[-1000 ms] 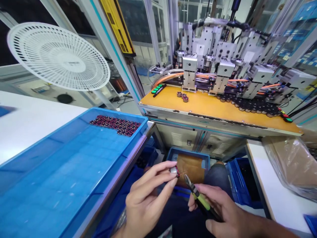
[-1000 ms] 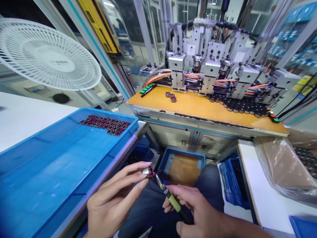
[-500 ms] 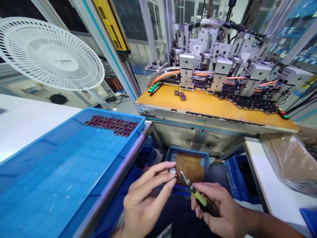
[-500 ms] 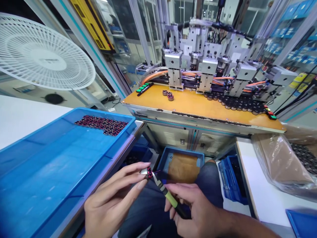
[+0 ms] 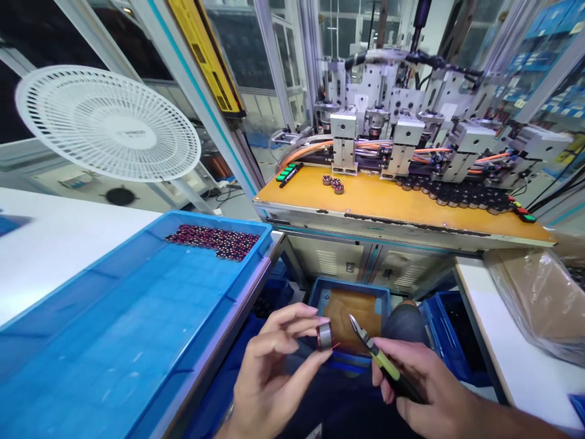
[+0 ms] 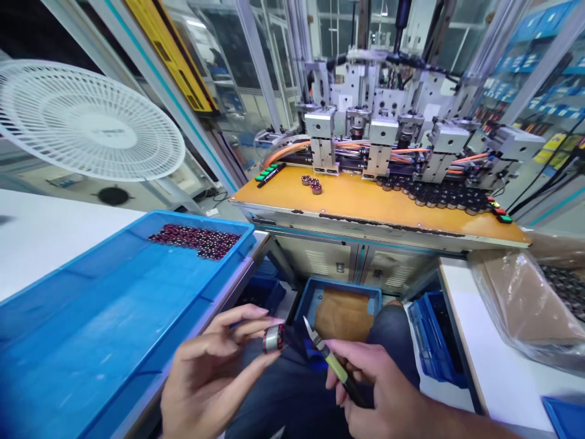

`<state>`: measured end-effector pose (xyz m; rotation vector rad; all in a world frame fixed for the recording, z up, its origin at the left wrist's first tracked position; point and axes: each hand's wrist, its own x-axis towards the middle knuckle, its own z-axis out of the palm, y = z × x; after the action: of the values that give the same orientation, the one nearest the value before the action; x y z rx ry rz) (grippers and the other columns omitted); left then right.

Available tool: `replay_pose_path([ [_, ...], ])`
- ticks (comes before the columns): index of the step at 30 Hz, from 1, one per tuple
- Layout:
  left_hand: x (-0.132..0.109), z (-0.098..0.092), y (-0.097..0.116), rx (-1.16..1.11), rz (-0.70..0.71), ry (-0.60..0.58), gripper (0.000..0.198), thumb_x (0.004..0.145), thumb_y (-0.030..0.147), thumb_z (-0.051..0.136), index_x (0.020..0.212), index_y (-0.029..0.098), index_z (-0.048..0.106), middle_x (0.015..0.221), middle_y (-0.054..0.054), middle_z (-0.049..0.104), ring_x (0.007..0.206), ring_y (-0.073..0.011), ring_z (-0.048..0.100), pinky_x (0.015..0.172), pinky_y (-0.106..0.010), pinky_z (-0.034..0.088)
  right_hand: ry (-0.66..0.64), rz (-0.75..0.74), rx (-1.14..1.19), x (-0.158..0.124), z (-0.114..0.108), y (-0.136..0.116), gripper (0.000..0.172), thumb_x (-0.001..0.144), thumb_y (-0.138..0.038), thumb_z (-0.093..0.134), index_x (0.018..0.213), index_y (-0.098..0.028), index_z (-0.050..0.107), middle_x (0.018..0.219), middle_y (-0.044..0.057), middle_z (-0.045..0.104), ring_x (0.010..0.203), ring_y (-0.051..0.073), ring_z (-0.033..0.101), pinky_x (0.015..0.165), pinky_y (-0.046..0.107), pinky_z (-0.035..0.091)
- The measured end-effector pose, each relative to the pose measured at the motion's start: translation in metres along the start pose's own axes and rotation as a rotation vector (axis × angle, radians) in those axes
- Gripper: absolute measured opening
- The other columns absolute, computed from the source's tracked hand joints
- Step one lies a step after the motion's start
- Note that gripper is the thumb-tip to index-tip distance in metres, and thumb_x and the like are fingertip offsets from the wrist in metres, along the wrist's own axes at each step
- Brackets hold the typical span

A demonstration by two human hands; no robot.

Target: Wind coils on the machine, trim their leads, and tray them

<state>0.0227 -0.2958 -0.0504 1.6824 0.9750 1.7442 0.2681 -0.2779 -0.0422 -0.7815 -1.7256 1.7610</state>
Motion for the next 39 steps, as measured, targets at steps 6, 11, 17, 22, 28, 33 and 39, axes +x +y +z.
replay_pose_path([
  [6,-0.005,0.002,0.000,0.004,0.015,0.049,0.064,0.069,-0.017,0.065,0.115,0.024,0.048,0.110,-0.004,0.073,0.101,-0.0200,0.074,0.093,-0.033,0.061,-0.044,-0.095,0.034,-0.003,0.000,-0.014,0.076,0.074,0.000,0.055,0.143,-0.033,0.050,0.109,0.008,0.064,0.093,0.017,0.064,0.086,0.037,0.053],
  [11,-0.008,0.002,0.002,0.025,-0.013,0.047,0.064,0.070,-0.015,0.066,0.118,0.023,0.051,0.112,-0.003,0.073,0.100,-0.0180,0.074,0.092,-0.030,0.062,-0.090,-0.043,0.032,0.003,0.005,-0.023,0.071,0.071,-0.005,0.057,0.140,-0.024,0.056,0.104,0.010,0.064,0.091,0.020,0.064,0.087,0.040,0.054],
  [17,-0.011,0.000,0.003,0.058,-0.036,0.043,0.062,0.071,-0.014,0.067,0.119,0.023,0.052,0.112,-0.004,0.074,0.098,-0.0184,0.075,0.090,-0.031,0.063,-0.094,-0.008,0.035,0.008,0.008,-0.024,0.063,0.076,-0.013,0.060,0.138,-0.021,0.056,0.105,0.012,0.064,0.088,0.020,0.063,0.085,0.041,0.054],
  [22,-0.012,-0.001,0.003,0.054,-0.053,0.031,0.063,0.072,-0.014,0.067,0.120,0.023,0.051,0.112,-0.004,0.075,0.098,-0.0183,0.075,0.091,-0.030,0.062,-0.094,0.111,0.030,0.010,0.011,-0.027,0.039,0.084,-0.036,0.066,0.120,-0.020,0.068,0.100,0.012,0.062,0.090,0.021,0.062,0.087,0.042,0.054],
  [28,-0.012,0.000,0.006,0.059,-0.056,0.028,0.062,0.072,-0.014,0.066,0.120,0.023,0.051,0.111,-0.004,0.075,0.097,-0.0176,0.075,0.091,-0.029,0.062,-0.125,0.132,0.047,0.012,0.012,-0.028,0.033,0.086,-0.040,0.066,0.110,-0.018,0.070,0.096,0.010,0.061,0.081,0.017,0.059,0.079,0.035,0.053],
  [33,-0.013,-0.001,0.004,0.062,-0.065,0.032,0.062,0.073,-0.013,0.066,0.120,0.024,0.052,0.110,-0.004,0.075,0.098,-0.0174,0.075,0.091,-0.028,0.062,-0.132,0.127,0.061,0.011,0.012,-0.023,0.028,0.084,-0.030,0.064,0.108,-0.015,0.068,0.093,0.008,0.059,0.076,0.013,0.057,0.075,0.030,0.051],
  [39,-0.013,-0.002,0.005,0.072,-0.082,0.052,0.060,0.072,-0.010,0.069,0.119,0.026,0.057,0.107,-0.003,0.076,0.096,-0.0181,0.075,0.090,-0.029,0.062,-0.121,0.190,-0.107,0.017,0.013,-0.024,0.016,0.069,-0.010,0.061,0.084,-0.015,0.064,0.071,0.000,0.054,0.062,0.010,0.050,0.058,0.021,0.042],
])
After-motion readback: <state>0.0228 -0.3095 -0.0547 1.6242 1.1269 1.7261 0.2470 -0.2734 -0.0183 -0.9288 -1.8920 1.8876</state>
